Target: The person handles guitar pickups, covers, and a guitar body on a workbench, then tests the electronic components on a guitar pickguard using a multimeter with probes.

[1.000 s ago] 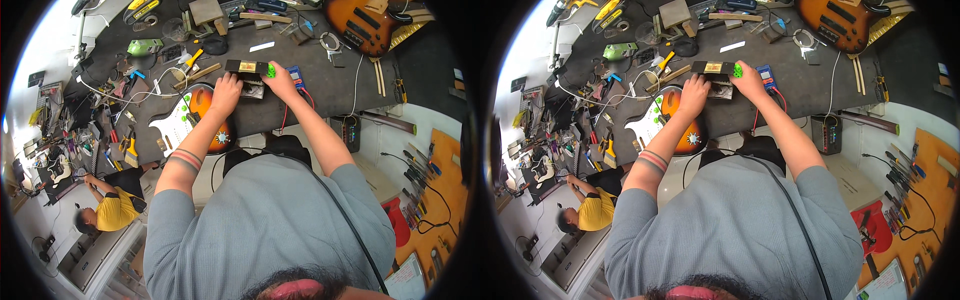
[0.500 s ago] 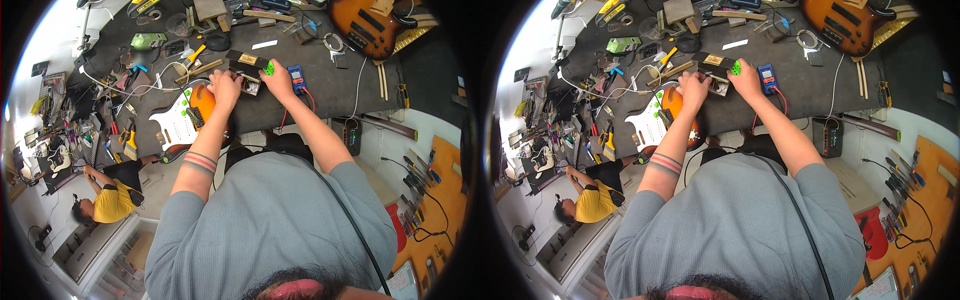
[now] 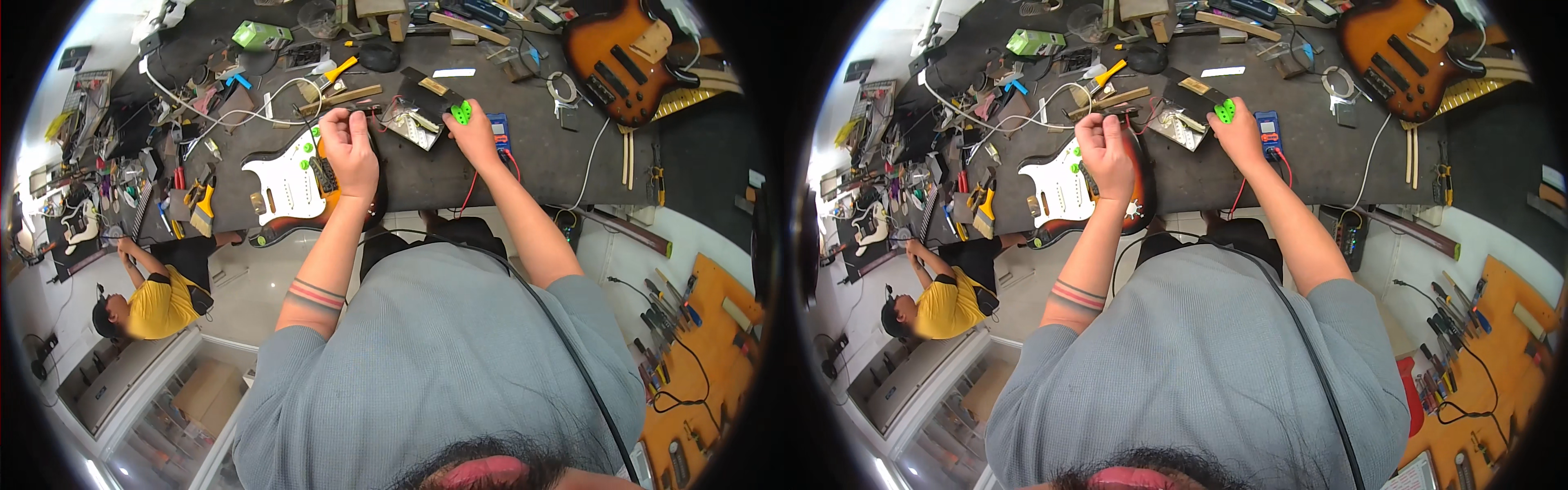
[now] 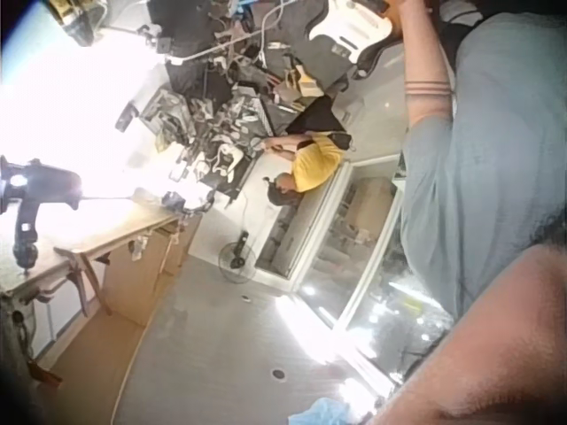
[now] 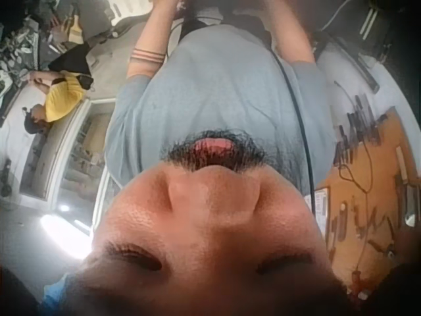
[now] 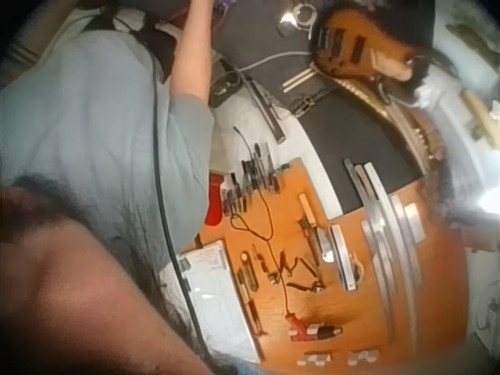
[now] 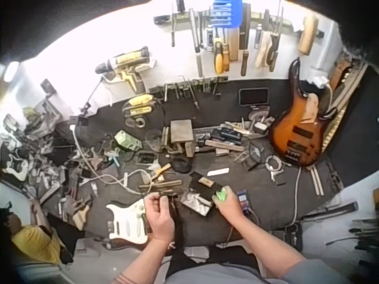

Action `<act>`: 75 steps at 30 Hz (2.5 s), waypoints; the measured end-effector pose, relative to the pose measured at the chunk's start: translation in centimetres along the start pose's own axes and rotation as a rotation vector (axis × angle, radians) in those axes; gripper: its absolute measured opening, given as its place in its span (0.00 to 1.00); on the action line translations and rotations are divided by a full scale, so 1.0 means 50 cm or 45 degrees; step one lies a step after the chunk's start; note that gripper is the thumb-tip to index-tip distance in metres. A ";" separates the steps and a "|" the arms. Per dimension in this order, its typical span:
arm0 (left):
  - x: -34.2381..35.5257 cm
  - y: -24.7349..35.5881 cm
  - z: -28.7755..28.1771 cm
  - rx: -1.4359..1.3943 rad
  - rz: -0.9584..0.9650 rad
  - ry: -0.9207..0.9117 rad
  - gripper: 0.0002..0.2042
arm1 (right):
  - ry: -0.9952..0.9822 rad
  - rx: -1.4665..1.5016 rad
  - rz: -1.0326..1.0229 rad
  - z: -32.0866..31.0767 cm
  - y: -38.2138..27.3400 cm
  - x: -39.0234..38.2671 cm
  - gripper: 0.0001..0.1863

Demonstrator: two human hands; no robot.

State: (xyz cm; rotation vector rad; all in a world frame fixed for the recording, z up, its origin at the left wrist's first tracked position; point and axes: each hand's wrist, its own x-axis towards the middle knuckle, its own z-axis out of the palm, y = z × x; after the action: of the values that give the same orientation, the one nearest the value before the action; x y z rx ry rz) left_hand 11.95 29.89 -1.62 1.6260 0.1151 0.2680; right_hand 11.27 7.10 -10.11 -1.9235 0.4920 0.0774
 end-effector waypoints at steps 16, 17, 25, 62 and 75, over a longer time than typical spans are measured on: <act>-0.039 0.056 -0.101 -1.006 -0.820 -0.326 0.10 | -0.512 0.590 0.430 -0.059 -0.074 -0.146 0.20; -0.050 0.052 -0.100 -1.017 -0.852 -0.294 0.11 | -0.552 0.648 0.463 -0.061 -0.074 -0.158 0.20; -0.095 0.075 -0.103 -0.891 -0.939 -0.379 0.07 | -0.692 0.676 0.411 -0.060 -0.138 -0.195 0.22; -0.146 0.169 -0.106 -0.332 -0.757 -0.604 0.19 | -0.710 0.621 -0.014 -0.050 -0.255 -0.263 0.18; -0.130 0.181 -0.119 -0.580 -0.881 -0.745 0.21 | -0.884 0.181 -0.593 -0.104 -0.303 -0.254 0.40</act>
State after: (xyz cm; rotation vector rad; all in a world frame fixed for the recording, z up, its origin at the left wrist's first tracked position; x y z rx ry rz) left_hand 3.42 33.42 7.03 1.0729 0.1474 -0.6680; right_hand 4.44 11.08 8.75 -1.6888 -0.4021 0.3786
